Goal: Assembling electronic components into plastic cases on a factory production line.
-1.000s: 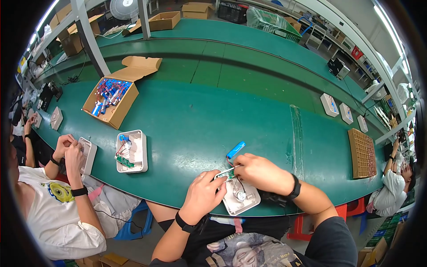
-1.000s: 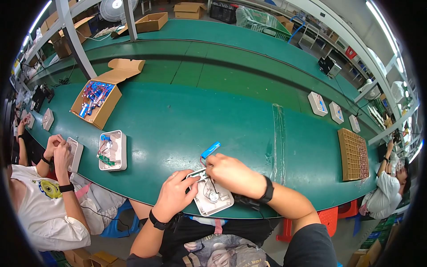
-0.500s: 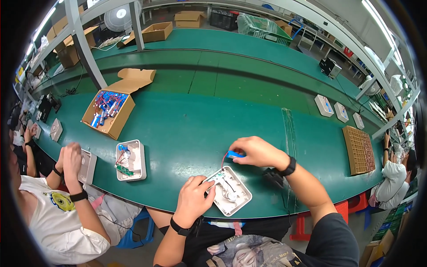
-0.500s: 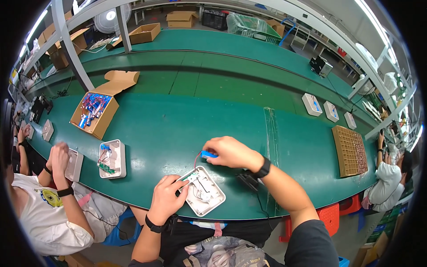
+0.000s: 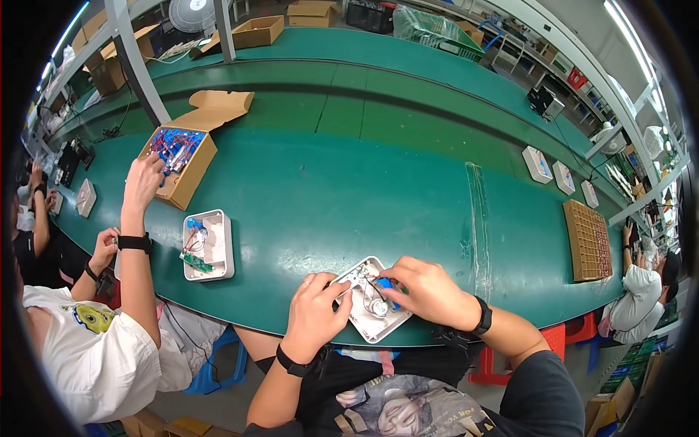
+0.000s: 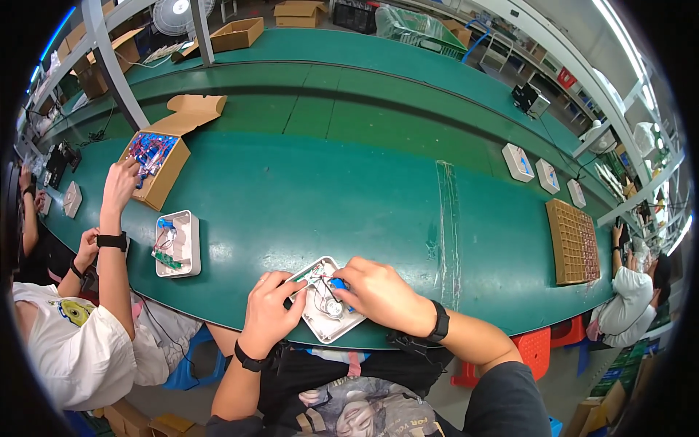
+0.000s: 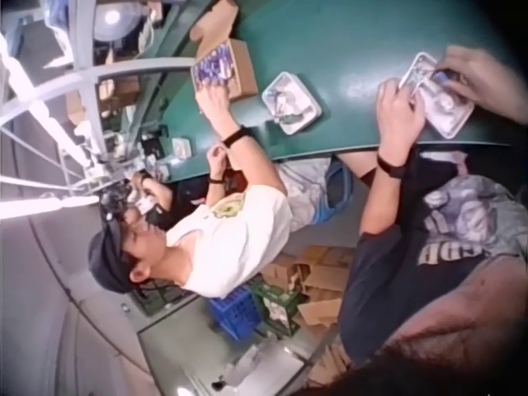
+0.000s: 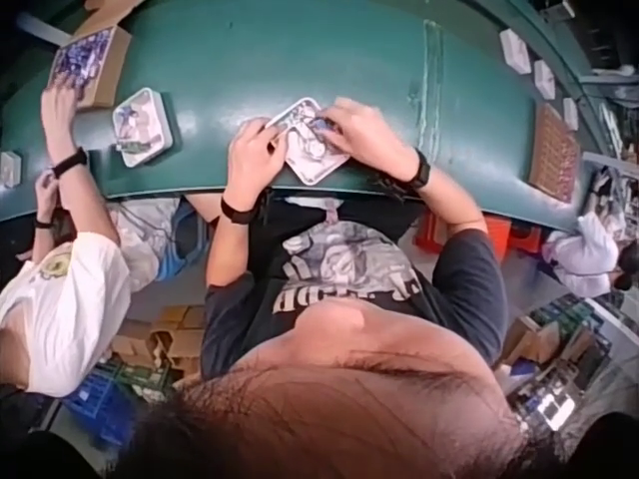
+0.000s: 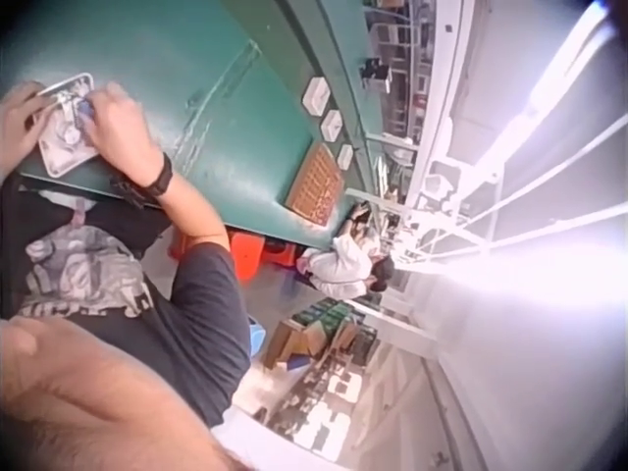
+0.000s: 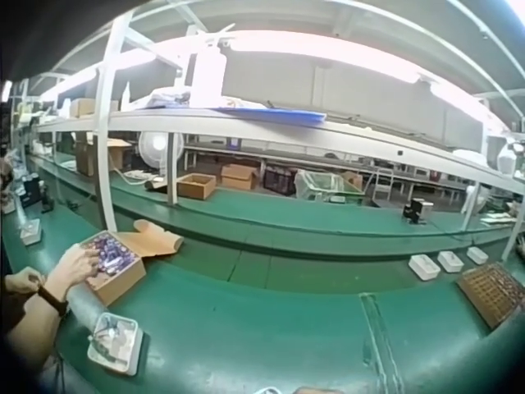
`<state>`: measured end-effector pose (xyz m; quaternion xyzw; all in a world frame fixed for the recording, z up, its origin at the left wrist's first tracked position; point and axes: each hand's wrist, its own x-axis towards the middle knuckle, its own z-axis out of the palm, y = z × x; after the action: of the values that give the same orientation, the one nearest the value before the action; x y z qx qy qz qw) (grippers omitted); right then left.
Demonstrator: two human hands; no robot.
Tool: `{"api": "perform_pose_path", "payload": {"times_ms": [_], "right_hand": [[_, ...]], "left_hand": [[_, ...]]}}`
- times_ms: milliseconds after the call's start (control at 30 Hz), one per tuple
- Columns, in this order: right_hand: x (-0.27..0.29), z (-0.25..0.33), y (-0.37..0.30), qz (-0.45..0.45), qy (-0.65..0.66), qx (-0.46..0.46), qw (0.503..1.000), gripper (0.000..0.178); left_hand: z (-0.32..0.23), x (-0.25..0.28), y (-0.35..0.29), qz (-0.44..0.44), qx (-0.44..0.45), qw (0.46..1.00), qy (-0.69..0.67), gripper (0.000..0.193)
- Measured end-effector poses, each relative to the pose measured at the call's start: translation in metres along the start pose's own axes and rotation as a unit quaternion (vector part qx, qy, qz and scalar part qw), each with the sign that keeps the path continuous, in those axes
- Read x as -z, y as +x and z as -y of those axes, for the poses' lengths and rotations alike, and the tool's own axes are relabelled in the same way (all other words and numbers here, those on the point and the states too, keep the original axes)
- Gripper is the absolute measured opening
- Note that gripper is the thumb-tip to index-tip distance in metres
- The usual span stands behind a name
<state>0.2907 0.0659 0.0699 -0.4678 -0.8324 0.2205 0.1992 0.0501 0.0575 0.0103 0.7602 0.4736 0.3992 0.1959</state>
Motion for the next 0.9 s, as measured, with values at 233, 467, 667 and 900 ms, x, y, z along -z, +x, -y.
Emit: {"api": "perform_pose_path", "payload": {"times_ms": [233, 467, 667, 900], "right_hand": [[-0.005, -0.004, 0.01, 0.011, -0.026, 0.016, 0.999, 0.021], [-0.009, -0.001, 0.008, -0.003, -0.038, 0.014, 0.999, 0.024], [-0.016, -0.005, -0.025, -0.06, -0.081, 0.055, 0.993, 0.038], [-0.016, 0.018, -0.042, 0.025, -0.155, 0.03, 0.987, 0.093]], "left_hand": [[-0.001, 0.0, 0.0, -0.003, 0.005, 1.0, -0.007, 0.011], [-0.001, 0.001, 0.0, 0.0, 0.009, 1.0, -0.009, 0.011], [0.002, -0.002, 0.0, -0.005, -0.003, 1.0, 0.001, 0.012], [-0.008, -0.005, -0.005, -0.007, 0.008, 0.999, 0.034, 0.013]]}}
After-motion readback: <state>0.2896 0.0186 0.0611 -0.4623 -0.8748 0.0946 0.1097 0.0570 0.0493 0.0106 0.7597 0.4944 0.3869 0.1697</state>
